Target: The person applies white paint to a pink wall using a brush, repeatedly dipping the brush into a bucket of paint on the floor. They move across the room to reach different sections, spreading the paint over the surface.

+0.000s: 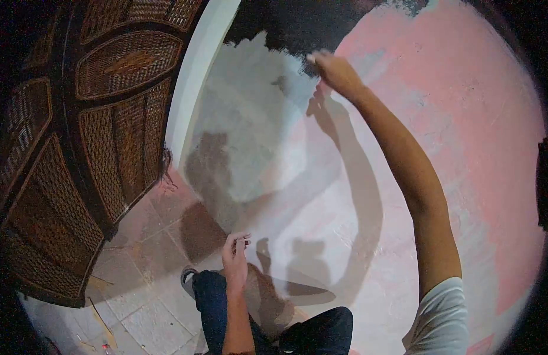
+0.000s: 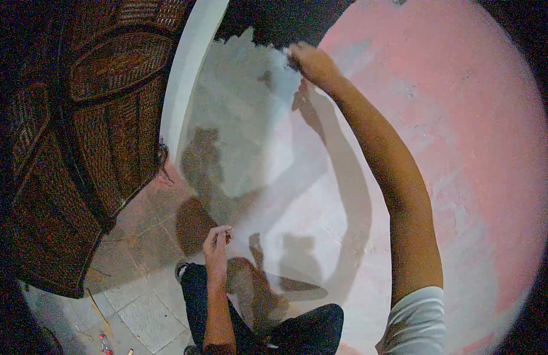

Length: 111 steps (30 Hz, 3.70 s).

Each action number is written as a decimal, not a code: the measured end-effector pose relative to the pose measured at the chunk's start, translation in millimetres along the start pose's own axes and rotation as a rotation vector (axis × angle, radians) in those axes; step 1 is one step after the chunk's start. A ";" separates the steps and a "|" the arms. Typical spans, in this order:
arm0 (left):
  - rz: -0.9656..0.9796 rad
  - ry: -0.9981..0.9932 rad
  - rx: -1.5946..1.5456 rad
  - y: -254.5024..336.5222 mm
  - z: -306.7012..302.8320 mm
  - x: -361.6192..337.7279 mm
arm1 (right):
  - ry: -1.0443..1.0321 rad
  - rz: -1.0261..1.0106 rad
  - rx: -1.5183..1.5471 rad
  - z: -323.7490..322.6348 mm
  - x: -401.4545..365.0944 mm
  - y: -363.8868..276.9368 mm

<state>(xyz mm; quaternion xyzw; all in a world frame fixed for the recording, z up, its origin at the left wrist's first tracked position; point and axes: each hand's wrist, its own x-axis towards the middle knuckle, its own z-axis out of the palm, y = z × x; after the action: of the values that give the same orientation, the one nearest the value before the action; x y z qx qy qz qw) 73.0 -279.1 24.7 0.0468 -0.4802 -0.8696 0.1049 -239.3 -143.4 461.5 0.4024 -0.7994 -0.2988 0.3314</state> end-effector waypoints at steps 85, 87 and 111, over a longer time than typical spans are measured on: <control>0.025 0.007 -0.093 -35.4 6.1 4.1 | 0.388 0.229 0.328 -70.0 -6.8 71.2; 0.008 0.011 -0.094 -36.5 5.4 5.0 | 0.358 0.185 0.154 -68.9 -9.1 65.9; 0.002 0.020 -0.021 -30.9 4.4 1.0 | 0.289 0.256 0.395 -40.7 -26.7 52.4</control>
<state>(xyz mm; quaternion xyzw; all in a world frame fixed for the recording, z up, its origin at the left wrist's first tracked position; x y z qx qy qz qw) 67.0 -259.7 1.0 0.0538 -0.4700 -0.8740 0.1111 -219.1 -103.4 517.3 0.3934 -0.8309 -0.0321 0.3921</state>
